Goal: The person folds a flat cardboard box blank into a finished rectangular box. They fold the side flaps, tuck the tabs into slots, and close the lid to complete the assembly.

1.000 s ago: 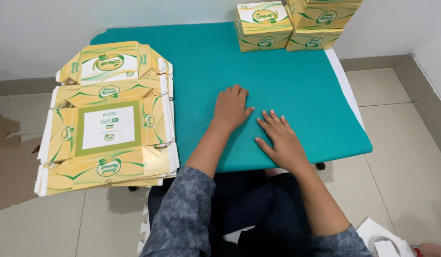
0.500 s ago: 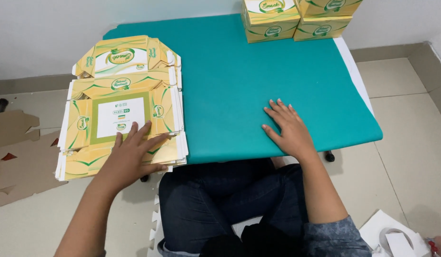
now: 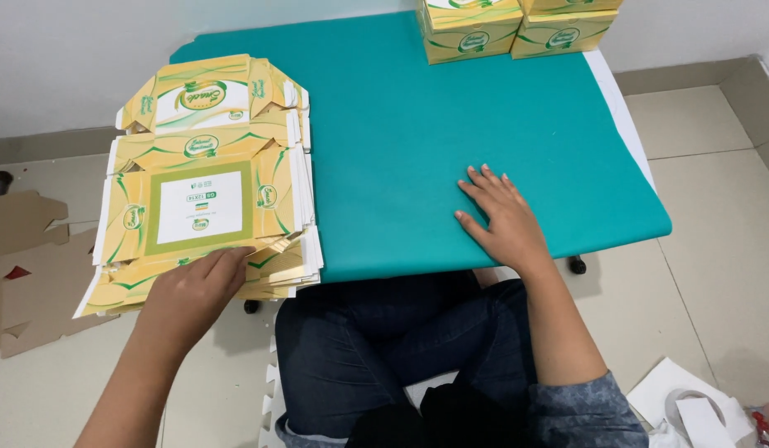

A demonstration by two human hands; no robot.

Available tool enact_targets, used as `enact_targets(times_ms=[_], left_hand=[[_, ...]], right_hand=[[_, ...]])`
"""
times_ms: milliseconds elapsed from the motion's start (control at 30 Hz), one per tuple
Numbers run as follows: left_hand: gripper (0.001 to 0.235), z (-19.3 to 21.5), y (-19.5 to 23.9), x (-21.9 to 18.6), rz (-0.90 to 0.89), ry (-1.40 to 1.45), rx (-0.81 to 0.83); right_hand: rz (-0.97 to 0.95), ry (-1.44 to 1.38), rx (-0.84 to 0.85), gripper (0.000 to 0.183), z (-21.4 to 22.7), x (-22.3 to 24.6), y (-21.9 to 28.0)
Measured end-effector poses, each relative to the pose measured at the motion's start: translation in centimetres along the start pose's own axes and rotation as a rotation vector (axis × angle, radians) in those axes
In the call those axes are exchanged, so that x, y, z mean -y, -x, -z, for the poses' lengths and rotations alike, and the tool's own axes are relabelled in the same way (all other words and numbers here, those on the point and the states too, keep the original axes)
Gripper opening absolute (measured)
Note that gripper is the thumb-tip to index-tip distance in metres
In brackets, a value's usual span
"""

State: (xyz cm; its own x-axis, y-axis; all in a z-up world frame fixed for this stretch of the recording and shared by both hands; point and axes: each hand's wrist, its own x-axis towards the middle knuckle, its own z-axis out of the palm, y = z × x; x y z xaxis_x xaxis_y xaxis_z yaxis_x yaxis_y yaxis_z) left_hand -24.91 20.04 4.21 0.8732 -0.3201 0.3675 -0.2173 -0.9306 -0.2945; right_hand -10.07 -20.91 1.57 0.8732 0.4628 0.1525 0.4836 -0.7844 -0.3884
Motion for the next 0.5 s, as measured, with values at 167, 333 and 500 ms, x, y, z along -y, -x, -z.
enact_targets(times_ms=[167,333,500], left_hand=[[0.008,1.5,-0.6,-1.1,0.011,0.026,-0.075],[0.013,2.2,-1.3,-0.2,0.251,0.359,0.165],[0.028,0.8,-0.3,6.2,0.381,-0.096,-0.317]], right_hand=[[0.044,-0.019,-0.026,0.048,-0.3,-0.6,0.0],[0.081,-0.046,-0.039,0.052,-0.3,-0.6,0.0],[0.077,-0.052,-0.026,0.052,-0.1,-0.5,0.1]])
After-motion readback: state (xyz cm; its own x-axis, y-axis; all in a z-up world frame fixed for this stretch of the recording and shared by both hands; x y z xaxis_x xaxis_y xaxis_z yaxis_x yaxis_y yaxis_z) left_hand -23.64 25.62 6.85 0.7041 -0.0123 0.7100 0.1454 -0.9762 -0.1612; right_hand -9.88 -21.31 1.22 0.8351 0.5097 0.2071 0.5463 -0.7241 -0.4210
